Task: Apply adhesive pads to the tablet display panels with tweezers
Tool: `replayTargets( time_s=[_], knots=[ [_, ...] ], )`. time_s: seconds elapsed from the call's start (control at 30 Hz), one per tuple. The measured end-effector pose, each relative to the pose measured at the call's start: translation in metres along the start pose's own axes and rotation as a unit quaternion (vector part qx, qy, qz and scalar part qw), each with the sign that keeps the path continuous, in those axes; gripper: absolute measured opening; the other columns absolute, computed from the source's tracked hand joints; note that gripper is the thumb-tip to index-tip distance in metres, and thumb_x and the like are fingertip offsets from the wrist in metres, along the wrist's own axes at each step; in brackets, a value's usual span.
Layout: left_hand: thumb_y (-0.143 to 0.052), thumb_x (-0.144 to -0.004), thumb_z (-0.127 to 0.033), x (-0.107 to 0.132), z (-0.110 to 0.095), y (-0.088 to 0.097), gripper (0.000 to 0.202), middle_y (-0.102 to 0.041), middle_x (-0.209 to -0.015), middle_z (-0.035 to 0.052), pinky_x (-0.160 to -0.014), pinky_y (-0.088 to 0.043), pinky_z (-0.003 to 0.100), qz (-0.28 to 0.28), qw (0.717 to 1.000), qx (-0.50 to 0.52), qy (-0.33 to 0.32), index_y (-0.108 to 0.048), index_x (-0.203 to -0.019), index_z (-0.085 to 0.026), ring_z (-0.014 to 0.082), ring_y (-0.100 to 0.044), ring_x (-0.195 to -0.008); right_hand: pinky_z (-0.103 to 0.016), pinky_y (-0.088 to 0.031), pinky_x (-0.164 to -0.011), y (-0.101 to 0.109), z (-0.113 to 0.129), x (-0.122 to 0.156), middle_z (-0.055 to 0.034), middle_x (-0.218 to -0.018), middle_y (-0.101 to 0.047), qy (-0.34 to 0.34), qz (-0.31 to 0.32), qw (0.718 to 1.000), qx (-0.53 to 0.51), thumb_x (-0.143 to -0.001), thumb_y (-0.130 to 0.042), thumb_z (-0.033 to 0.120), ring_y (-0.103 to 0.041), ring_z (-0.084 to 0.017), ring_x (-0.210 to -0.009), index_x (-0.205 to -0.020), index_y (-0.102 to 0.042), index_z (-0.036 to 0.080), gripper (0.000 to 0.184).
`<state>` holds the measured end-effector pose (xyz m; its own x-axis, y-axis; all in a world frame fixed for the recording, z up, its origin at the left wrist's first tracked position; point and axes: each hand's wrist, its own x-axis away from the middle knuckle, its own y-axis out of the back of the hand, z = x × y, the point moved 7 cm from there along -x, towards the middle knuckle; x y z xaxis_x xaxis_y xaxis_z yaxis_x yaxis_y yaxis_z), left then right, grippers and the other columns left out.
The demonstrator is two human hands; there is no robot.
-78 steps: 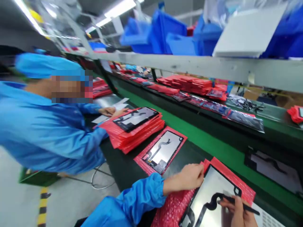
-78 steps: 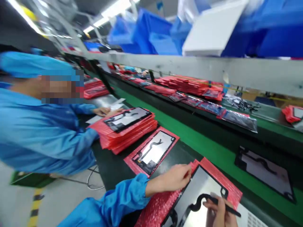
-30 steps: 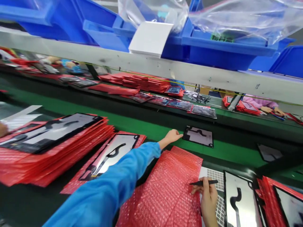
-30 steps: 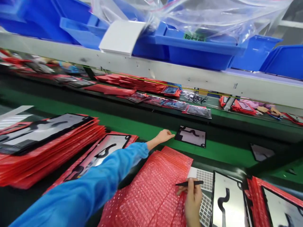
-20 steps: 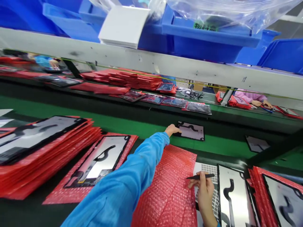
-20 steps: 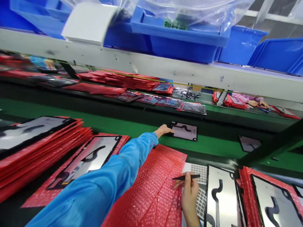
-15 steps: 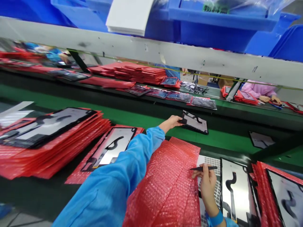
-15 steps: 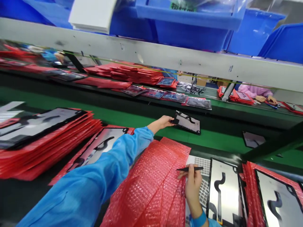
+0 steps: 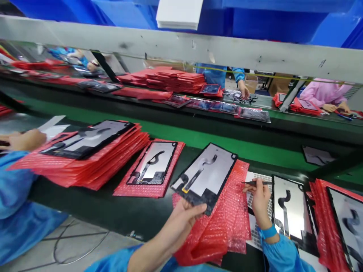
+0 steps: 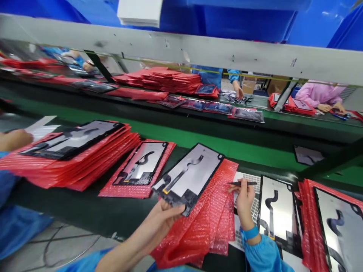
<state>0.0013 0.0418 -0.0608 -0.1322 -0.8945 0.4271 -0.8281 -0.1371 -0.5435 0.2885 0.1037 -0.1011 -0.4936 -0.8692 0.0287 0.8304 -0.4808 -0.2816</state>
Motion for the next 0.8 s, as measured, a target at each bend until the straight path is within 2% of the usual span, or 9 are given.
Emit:
replayTargets(
  time_s=[0.1, 0.23, 0.3, 0.4, 0.43, 0.5, 0.63, 0.73, 0.8],
  knots=[
    [-0.096, -0.072, -0.023, 0.020, 0.042, 0.018, 0.040, -0.081, -0.105, 0.0056, -0.092, -0.062, 0.030, -0.067, 0.997, 0.034, 0.027, -0.072, -0.103, -0.020, 0.0228, -0.078, -0.104, -0.029, -0.057, -0.050, 0.011, 0.010, -0.005, -0.0023, -0.062, -0.074, 0.009, -0.023, 1.000, 0.005, -0.082, -0.076, 0.075, -0.072, -0.020, -0.048, -0.091, -0.063, 0.019, 0.058],
    [-0.099, -0.066, -0.025, 0.031, 0.060, 0.038, 0.038, -0.080, -0.104, 0.0037, -0.105, -0.058, 0.033, -0.090, 0.992, 0.028, 0.081, -0.070, -0.090, -0.023, 0.0238, -0.075, -0.118, -0.028, -0.057, -0.048, 0.035, 0.031, -0.011, -0.0036, -0.066, -0.076, 0.012, -0.023, 0.998, 0.048, -0.084, -0.075, 0.075, -0.074, -0.021, -0.052, -0.097, -0.064, 0.019, 0.058],
    [-0.098, -0.066, -0.039, 0.043, 0.061, 0.042, 0.039, -0.081, -0.106, 0.0059, -0.101, -0.060, 0.037, -0.032, 0.985, -0.009, 0.172, -0.069, -0.088, -0.024, 0.0270, -0.077, -0.114, -0.028, -0.058, -0.048, 0.047, 0.036, -0.010, -0.0054, -0.069, -0.077, 0.001, -0.006, 0.995, 0.101, -0.086, -0.074, 0.075, -0.076, -0.022, -0.054, -0.099, -0.064, 0.018, 0.059],
    [-0.083, -0.076, -0.068, 0.061, 0.050, 0.041, 0.049, -0.081, -0.095, 0.0104, -0.071, -0.060, 0.036, 0.123, 0.930, -0.175, 0.298, -0.072, -0.093, -0.023, 0.0273, -0.080, -0.080, -0.028, -0.060, -0.051, 0.065, 0.032, -0.007, -0.0074, -0.074, -0.079, -0.023, -0.001, 0.985, 0.171, -0.086, -0.073, 0.075, -0.078, -0.023, -0.060, -0.100, -0.064, 0.018, 0.060],
    [-0.076, -0.080, -0.075, 0.059, 0.040, 0.041, 0.054, -0.080, -0.087, 0.0105, -0.063, -0.055, 0.035, 0.165, 0.907, -0.255, 0.292, -0.072, -0.091, -0.022, 0.0255, -0.077, -0.070, -0.029, -0.062, -0.053, 0.069, 0.029, -0.006, -0.0076, -0.074, -0.079, -0.030, -0.001, 0.982, 0.185, -0.086, -0.073, 0.075, -0.079, -0.023, -0.061, -0.100, -0.064, 0.018, 0.060],
    [-0.064, -0.086, -0.079, 0.032, 0.008, 0.041, 0.058, -0.076, -0.076, 0.0089, -0.063, -0.051, 0.034, 0.173, 0.875, -0.419, 0.171, -0.072, -0.083, -0.021, 0.0236, -0.072, -0.066, -0.031, -0.064, -0.056, 0.075, 0.022, -0.006, -0.0074, -0.074, -0.079, -0.041, 0.001, 0.978, 0.206, -0.086, -0.071, 0.076, -0.079, -0.024, -0.064, -0.100, -0.063, 0.018, 0.060],
    [-0.056, -0.090, -0.070, -0.050, -0.064, 0.040, 0.056, -0.076, -0.110, 0.0112, -0.079, -0.052, 0.037, -0.005, 0.765, -0.627, -0.145, -0.071, -0.115, -0.022, 0.0289, -0.071, -0.096, -0.031, -0.064, -0.057, 0.079, 0.012, -0.008, -0.0068, -0.072, -0.079, -0.050, -0.003, 0.972, 0.229, -0.086, -0.070, 0.077, -0.079, -0.023, -0.063, -0.100, -0.063, 0.018, 0.062],
    [-0.057, -0.088, -0.068, -0.102, -0.068, 0.045, 0.063, -0.075, -0.102, 0.0095, -0.071, -0.049, 0.035, -0.021, 0.700, -0.699, -0.145, -0.065, -0.126, -0.019, 0.0281, -0.071, -0.086, -0.029, -0.063, -0.054, 0.078, 0.010, -0.010, -0.0070, -0.070, -0.079, -0.056, -0.004, 0.969, 0.242, -0.086, -0.071, 0.077, -0.078, -0.023, -0.060, -0.099, -0.062, 0.018, 0.061],
    [-0.061, -0.084, -0.070, -0.123, -0.062, 0.051, 0.061, -0.070, -0.079, 0.0031, -0.063, -0.045, 0.033, -0.008, 0.709, -0.697, -0.108, -0.066, -0.118, -0.019, 0.0250, -0.067, -0.070, -0.029, -0.062, -0.053, 0.078, 0.010, -0.010, -0.0073, -0.071, -0.079, -0.061, -0.004, 0.967, 0.247, -0.087, -0.070, 0.077, -0.078, -0.023, -0.059, -0.100, -0.062, 0.018, 0.061]
  ],
)
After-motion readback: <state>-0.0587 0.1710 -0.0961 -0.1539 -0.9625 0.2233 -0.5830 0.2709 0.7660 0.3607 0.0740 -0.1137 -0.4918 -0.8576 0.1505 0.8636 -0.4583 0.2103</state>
